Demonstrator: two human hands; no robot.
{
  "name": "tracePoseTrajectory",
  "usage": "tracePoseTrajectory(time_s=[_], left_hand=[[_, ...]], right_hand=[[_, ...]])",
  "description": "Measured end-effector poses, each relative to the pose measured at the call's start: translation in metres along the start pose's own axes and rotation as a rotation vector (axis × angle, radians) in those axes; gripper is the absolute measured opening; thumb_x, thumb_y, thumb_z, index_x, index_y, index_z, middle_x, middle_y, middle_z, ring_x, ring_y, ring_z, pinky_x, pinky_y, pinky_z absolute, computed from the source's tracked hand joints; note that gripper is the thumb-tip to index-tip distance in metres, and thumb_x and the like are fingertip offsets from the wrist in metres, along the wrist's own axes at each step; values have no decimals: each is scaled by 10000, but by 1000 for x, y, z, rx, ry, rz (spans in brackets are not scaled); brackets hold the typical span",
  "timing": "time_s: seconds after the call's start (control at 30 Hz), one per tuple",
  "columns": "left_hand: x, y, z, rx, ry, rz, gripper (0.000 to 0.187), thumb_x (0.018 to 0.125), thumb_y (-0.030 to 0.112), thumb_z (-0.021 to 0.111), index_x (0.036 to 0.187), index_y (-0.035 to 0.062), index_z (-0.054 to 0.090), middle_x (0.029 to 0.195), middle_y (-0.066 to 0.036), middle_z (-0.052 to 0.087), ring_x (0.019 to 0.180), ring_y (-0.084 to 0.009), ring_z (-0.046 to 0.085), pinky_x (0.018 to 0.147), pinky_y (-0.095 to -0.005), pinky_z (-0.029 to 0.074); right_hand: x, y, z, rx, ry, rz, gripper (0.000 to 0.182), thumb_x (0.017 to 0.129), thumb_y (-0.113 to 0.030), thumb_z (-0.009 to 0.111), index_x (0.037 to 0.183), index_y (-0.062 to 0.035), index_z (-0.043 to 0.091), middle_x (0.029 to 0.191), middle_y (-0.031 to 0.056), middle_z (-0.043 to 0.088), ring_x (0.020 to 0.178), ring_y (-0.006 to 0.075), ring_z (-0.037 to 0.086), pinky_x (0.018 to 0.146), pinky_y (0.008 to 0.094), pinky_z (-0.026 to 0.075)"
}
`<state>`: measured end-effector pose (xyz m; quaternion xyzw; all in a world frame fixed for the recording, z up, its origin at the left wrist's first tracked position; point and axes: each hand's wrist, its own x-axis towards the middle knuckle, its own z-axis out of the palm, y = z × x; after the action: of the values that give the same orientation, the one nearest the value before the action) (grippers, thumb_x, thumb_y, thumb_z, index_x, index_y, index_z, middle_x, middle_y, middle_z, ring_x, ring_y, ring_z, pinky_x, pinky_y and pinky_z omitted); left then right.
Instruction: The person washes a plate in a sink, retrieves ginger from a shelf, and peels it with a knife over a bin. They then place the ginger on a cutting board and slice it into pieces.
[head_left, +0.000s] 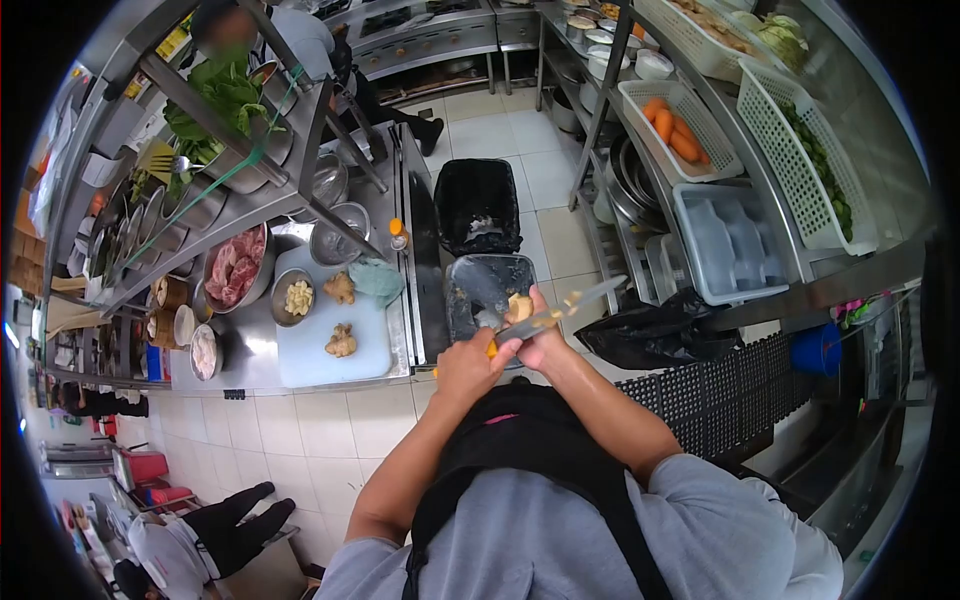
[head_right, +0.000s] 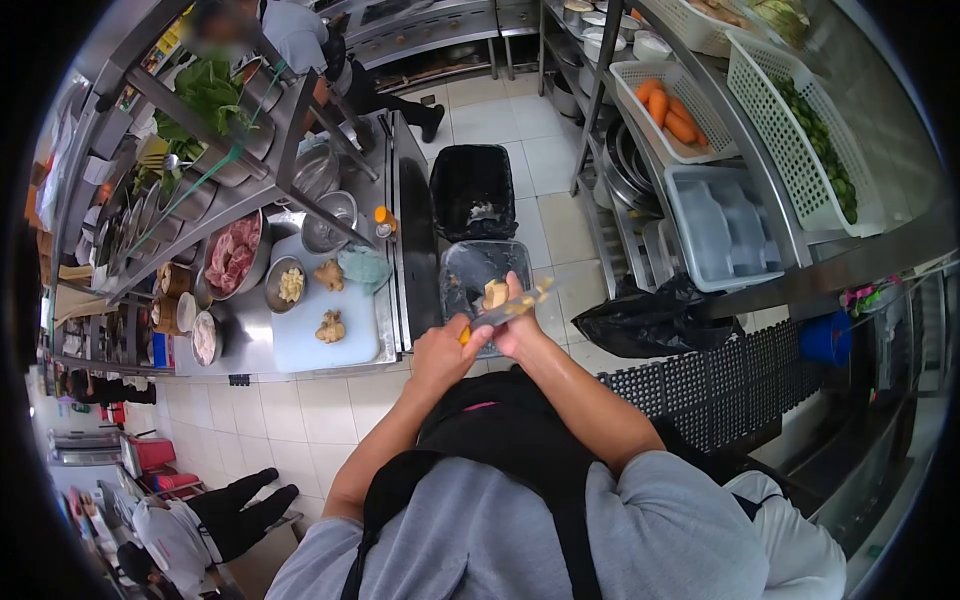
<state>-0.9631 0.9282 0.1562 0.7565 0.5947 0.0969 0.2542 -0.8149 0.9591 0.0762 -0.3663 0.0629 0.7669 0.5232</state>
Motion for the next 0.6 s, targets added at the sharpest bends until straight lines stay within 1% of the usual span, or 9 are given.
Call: tracePoseTrajectory(time_s=[0.03,0.07,0.13,0.23,0.37,0.47,0.53,0.57,0.6], left_hand=[[-1,0,4,6,33,47,540,915,633,520,891,98,590,708,-211,663,705,-446,660,605,-556,496],[-1,0,6,7,33,47,540,915,633,520,891,98,590,708,-211,663,705,-446,660,605,-556,496],[-1,1,8,19,77,83,545,908,638,524,886,98,592,685,-213,656,671,-440,658,573,-545,495],[-1,1,10,22,124,106,549,906,640,526,874,95,587,662,-211,649,643,-437,654,546,-543,491],[-1,1,11,34,127,113,550,899,640,535,866,94,585,659,-206,649,643,-436,655,543,-546,489],[-1,-2,14,77,110,94,547,895,640,541,870,95,587,660,-205,651,643,-433,656,541,-543,490],[0,-10,21,92,148,71,547,889,641,545,869,96,591,657,-199,653,632,-427,657,534,-535,490],[1,-12,23,93,147,74,547,889,641,545,869,96,591,657,-199,653,632,-427,657,534,-535,490],[0,-14,24,80,126,48,556,898,642,531,863,91,591,676,-208,656,661,-433,660,558,-539,493]], right_hand=[[7,-1,-5,23,18,59,501,982,-613,416,840,-149,540,700,36,547,650,197,526,616,343,458],[7,-1,-3,24,18,59,501,982,-613,416,840,-149,540,700,36,547,650,197,526,616,343,458],[9,2,0,47,137,108,469,998,-593,400,882,-161,543,764,29,538,692,191,531,636,353,480],[0,5,6,42,140,119,477,995,-606,388,926,-162,545,819,30,553,737,197,541,673,373,494],[7,10,-3,94,105,124,533,996,-615,334,848,-148,544,738,50,565,691,231,542,698,401,490],[5,13,-5,120,109,79,505,1009,-578,331,875,-141,546,769,58,573,741,240,559,749,422,506],[4,14,-6,165,131,32,438,1012,-555,388,975,-150,553,883,40,571,855,219,561,811,421,500],[-1,13,1,168,131,29,438,1012,-555,388,975,-150,553,883,40,571,855,219,561,811,421,500],[-10,9,13,189,202,11,423,1019,-530,386,968,-142,545,867,37,568,796,208,560,739,403,499]])
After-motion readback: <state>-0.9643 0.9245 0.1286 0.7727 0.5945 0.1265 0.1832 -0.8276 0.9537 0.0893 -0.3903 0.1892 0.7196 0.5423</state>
